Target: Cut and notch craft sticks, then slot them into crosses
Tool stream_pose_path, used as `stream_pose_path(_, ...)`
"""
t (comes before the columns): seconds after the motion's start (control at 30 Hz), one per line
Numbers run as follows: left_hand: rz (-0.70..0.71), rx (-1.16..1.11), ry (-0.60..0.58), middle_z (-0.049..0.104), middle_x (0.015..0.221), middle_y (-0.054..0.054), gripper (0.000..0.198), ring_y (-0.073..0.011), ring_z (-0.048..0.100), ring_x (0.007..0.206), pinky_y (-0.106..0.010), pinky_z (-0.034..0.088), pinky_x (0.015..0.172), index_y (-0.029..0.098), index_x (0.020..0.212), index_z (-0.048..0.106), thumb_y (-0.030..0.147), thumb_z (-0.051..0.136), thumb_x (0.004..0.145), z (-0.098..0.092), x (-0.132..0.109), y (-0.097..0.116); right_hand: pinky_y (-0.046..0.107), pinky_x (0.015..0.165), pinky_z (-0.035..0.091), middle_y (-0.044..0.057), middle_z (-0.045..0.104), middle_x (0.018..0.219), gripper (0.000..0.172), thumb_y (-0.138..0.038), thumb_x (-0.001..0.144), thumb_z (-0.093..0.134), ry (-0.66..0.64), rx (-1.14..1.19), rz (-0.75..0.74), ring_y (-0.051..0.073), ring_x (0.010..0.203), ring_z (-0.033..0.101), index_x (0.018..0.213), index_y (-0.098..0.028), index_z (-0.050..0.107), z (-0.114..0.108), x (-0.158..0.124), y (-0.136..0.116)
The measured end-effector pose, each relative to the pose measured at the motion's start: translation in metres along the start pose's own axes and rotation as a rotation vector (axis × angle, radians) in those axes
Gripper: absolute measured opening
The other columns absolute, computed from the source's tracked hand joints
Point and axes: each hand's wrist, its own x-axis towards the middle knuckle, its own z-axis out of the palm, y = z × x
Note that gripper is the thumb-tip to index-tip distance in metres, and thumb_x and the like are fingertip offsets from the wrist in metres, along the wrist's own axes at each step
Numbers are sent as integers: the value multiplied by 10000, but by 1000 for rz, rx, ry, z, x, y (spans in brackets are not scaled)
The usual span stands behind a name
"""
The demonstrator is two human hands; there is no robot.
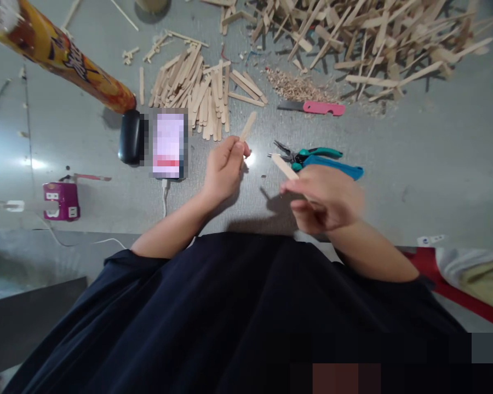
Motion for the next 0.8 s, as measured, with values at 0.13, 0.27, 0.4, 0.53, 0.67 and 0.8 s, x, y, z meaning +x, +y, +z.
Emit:
stream_pose_path(0.13, 6, -295, -89, 757, 851, -25, 588, -173, 725, 731, -349, 635, 763, 266, 949, 740, 830, 731, 1119, 6, -9, 13, 525, 960, 705, 91, 903, 1084, 272, -350, 1229, 571, 112, 10, -191, 297, 963, 876, 1319, -316, 825, 19, 19, 7)
stream_pose_path(0.27, -28, -424, -144, 888, 1069, -67, 562, -250, 884, 1079, -420, 735, 1014, 281, 972, 829, 836, 818, 1059, 12, -18, 10, 445, 804, 669, 13, 806, 925, 234, -439, 1268, 544, 89, 72, -112, 221, 728, 790, 1200, -310, 727, 37, 25, 18)
stream_pose_path(0.4, 23, -388, -136, 943, 1184, -72, 526, -261, 912, 1104, -457, 754, 1066, 293, 977, 885, 798, 797, 1098, 13, -21, 8, 387, 658, 606, -35, 750, 868, 244, -537, 1263, 573, -40, 251, 37, 197, 636, 734, 1140, -328, 548, 43, 21, 20)
stream_pose_path(0.53, 60, -191, -29, 955, 1087, -80, 559, -252, 918, 1023, -433, 764, 1012, 279, 1004, 909, 802, 753, 1125, 9, -24, 18, 451, 710, 579, 24, 788, 933, 264, -547, 1133, 700, -111, -119, 29, 259, 737, 730, 1087, -321, 571, 15, 26, 11)
stream_pose_path(0.67, 98, -111, 53, 957, 1070, -85, 559, -249, 928, 1046, -419, 759, 1029, 263, 1059, 915, 768, 703, 1171, 7, -28, 24, 545, 861, 578, 111, 825, 1061, 260, -541, 1066, 772, -178, -602, 101, 387, 987, 797, 1085, -300, 675, -46, 34, 2)
stream_pose_path(0.8, 146, -62, 100, 961, 1080, -72, 522, -230, 930, 1049, -391, 760, 1002, 267, 1095, 922, 722, 687, 1199, 9, -29, 21, 488, 764, 498, 153, 845, 1113, 322, -527, 999, 875, -341, -791, 356, 400, 969, 781, 1123, -294, 691, -87, 36, 4)
